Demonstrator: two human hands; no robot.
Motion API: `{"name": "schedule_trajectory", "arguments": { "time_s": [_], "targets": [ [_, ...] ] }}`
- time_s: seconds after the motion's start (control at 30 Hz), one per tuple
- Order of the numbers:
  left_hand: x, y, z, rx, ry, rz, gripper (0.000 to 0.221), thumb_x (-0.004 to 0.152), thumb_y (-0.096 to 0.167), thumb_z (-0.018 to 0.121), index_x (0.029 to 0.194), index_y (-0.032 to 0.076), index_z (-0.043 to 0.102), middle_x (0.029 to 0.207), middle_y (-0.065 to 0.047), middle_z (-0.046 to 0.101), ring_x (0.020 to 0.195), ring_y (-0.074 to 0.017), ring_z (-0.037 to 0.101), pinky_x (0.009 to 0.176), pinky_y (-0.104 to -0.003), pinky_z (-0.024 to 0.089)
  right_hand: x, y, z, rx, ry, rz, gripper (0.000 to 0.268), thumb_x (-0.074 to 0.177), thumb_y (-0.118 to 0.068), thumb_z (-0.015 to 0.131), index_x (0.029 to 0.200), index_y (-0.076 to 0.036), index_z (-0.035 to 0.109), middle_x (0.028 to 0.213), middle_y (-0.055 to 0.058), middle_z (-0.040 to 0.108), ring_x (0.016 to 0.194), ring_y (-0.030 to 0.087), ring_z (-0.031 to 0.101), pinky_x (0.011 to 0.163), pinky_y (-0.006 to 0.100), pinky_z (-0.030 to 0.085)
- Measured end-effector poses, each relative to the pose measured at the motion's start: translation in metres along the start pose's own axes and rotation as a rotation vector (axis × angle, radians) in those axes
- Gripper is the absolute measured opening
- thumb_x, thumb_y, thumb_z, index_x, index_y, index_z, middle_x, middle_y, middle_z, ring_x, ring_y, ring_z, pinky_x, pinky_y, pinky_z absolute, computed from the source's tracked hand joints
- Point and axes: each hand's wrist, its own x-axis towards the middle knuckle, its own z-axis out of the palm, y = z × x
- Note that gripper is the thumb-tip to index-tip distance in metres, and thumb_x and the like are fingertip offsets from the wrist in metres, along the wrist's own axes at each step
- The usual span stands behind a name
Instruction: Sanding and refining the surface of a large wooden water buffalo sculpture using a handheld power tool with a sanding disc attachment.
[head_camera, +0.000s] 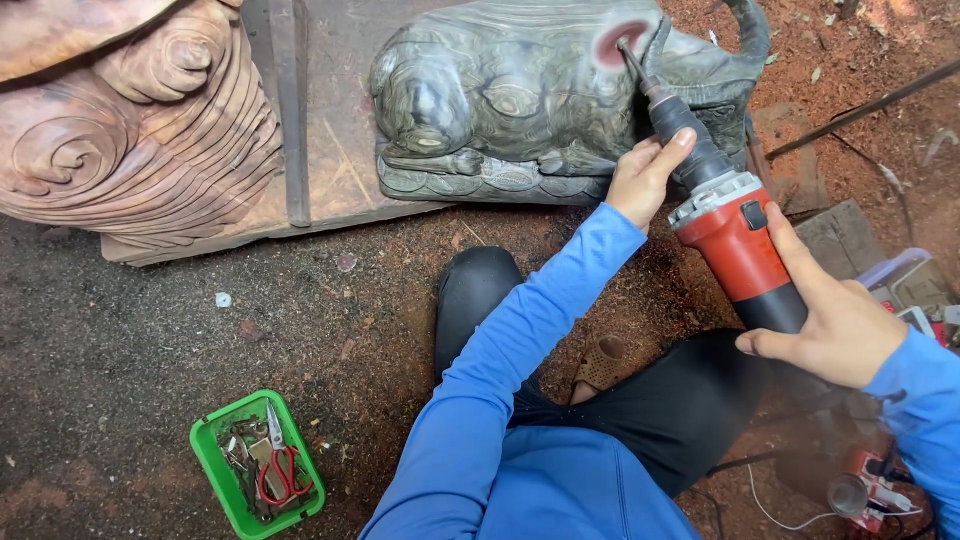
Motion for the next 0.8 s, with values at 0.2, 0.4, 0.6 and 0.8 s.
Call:
{"name": "schedule_trajectory", "arguments": {
  "time_s": [0.2,0.4,0.6,0.8],
  "targets": [
    [-0.002,-0.011,0.002,-0.008,0.001,0.024,0.044,0.091,0.036,0.074,0.108,-0.005,0.075,0.111,-0.009,0.068,0.107,-0.0194,0.064,0.099,-0.033,0.051,-0.009,-0.007,-0.006,-0.012,-0.048,0.12,0.148,0.068,-0.031,0.087,0.169,-0.049,-0.019,0.142,-0.002,0.061,0.113,0.042,0.073,0.1,0.038,0.052],
    [-0.011,-0.009,0.004,0.047,-0.002,0.01,0.048,0.091,0.04,0.072,0.111,-0.005,0.075,0.113,-0.009,0.067,0.11,-0.0216,0.064,0.1,-0.036,0.05,-0.01,0.001,-0.002,0.006,-0.048,0.099,0.149,0.066,-0.027,0.089,0.169,-0.048,-0.017,0.151,-0.01,0.053,0.117,0.033,0.073,0.104,0.036,0.048],
    [-0.011,-0.003,0.001,0.026,0.001,0.027,0.045,0.092,0.038,0.073,0.108,-0.005,0.075,0.112,-0.009,0.068,0.107,-0.0209,0.065,0.097,-0.035,0.052,-0.01,-0.009,-0.001,-0.072,-0.071,0.151,0.147,0.071,-0.037,0.086,0.169,-0.049,-0.022,0.13,0.004,0.071,0.099,0.044,0.078,0.091,0.038,0.057],
    [-0.013,-0.009,0.002,0.033,0.01,0.019,0.044,0.091,0.038,0.074,0.106,-0.004,0.075,0.111,-0.007,0.067,0.107,-0.02,0.065,0.097,-0.035,0.051,-0.01,-0.004,0.0,-0.029,-0.07,0.11,0.146,0.069,-0.032,0.087,0.166,-0.05,-0.021,0.163,-0.016,0.038,0.106,0.044,0.077,0.096,0.039,0.056]
  ]
}}
